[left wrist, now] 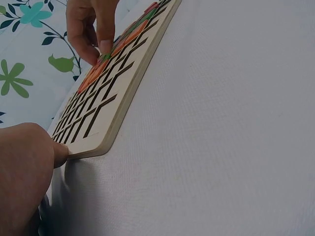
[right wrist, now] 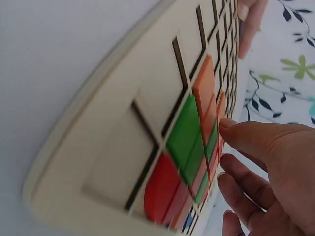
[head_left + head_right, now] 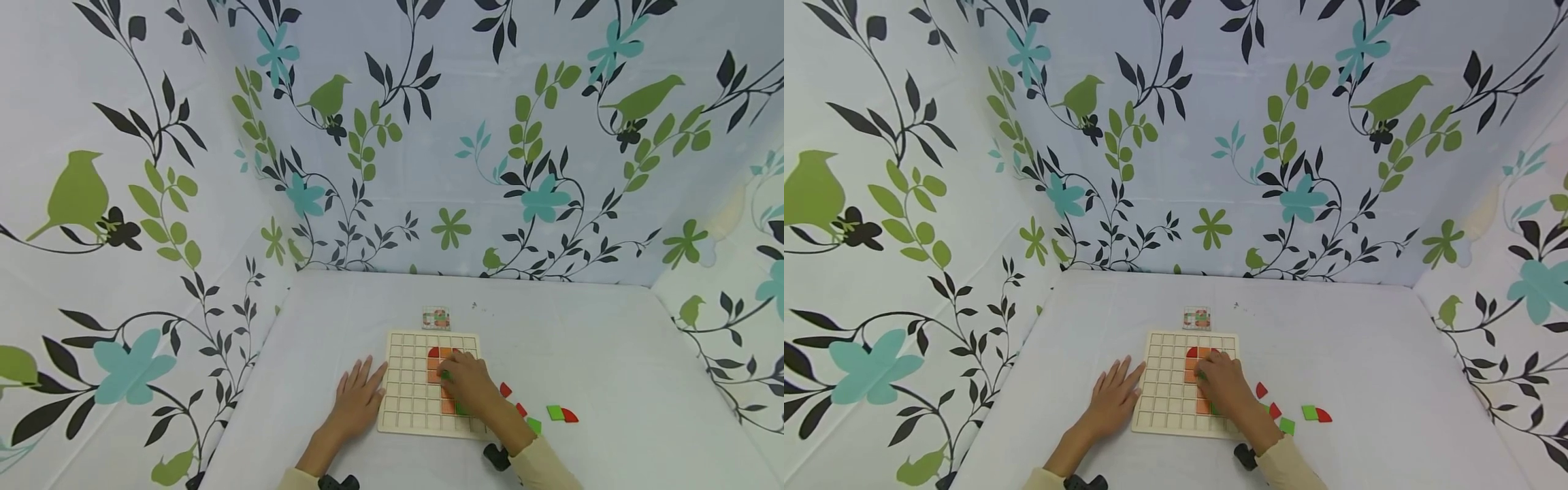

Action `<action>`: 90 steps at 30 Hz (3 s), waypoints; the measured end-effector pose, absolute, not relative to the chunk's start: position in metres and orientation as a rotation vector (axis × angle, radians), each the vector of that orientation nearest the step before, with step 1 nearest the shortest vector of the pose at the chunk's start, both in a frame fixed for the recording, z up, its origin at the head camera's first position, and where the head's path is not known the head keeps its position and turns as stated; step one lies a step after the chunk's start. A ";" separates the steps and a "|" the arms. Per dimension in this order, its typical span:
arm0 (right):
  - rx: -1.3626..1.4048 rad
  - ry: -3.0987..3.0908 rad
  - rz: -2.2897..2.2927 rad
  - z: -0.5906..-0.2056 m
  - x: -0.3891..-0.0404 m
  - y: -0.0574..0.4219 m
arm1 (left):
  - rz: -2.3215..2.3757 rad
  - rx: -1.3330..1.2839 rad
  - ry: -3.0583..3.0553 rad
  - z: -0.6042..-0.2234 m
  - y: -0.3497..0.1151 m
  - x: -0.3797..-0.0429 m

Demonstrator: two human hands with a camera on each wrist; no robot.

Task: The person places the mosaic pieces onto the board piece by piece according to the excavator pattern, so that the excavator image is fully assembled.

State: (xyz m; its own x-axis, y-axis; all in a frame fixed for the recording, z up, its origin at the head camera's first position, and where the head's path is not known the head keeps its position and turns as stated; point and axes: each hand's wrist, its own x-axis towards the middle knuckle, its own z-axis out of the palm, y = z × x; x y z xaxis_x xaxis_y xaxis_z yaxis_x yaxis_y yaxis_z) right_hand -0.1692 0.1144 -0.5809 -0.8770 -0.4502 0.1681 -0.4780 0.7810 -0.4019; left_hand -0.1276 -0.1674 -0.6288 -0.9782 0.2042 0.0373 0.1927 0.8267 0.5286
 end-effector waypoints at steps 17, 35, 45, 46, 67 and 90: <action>0.167 -3.282 0.849 -0.561 -0.160 0.209 | 0.822 0.310 2.960 -0.619 -0.166 -0.127; 0.153 -3.211 0.977 -0.577 -0.155 0.222 | 0.809 0.304 2.955 -0.625 -0.164 -0.127; 0.146 -3.224 1.071 -0.575 -0.155 0.223 | 0.877 0.332 2.985 -0.629 -0.165 -0.126; 0.147 -3.220 1.072 -0.576 -0.155 0.223 | 0.889 0.340 2.988 -0.629 -0.165 -0.126; 0.216 -3.096 1.017 -0.595 -0.165 0.217 | 0.823 0.317 2.965 -0.622 -0.165 -0.128; 0.809 -2.856 0.885 -0.582 -0.164 0.115 | 0.815 0.306 2.953 -0.623 -0.166 -0.129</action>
State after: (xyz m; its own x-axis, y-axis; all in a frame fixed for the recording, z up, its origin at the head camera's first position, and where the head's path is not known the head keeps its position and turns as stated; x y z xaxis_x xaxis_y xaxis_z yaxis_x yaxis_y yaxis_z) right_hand -0.1642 0.1149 -0.5819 -0.8627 -0.4687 0.1900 -0.4940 0.7004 -0.5152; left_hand -0.1285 -0.1660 -0.6228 -0.9783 0.2071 -0.0076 0.1739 0.8404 0.5134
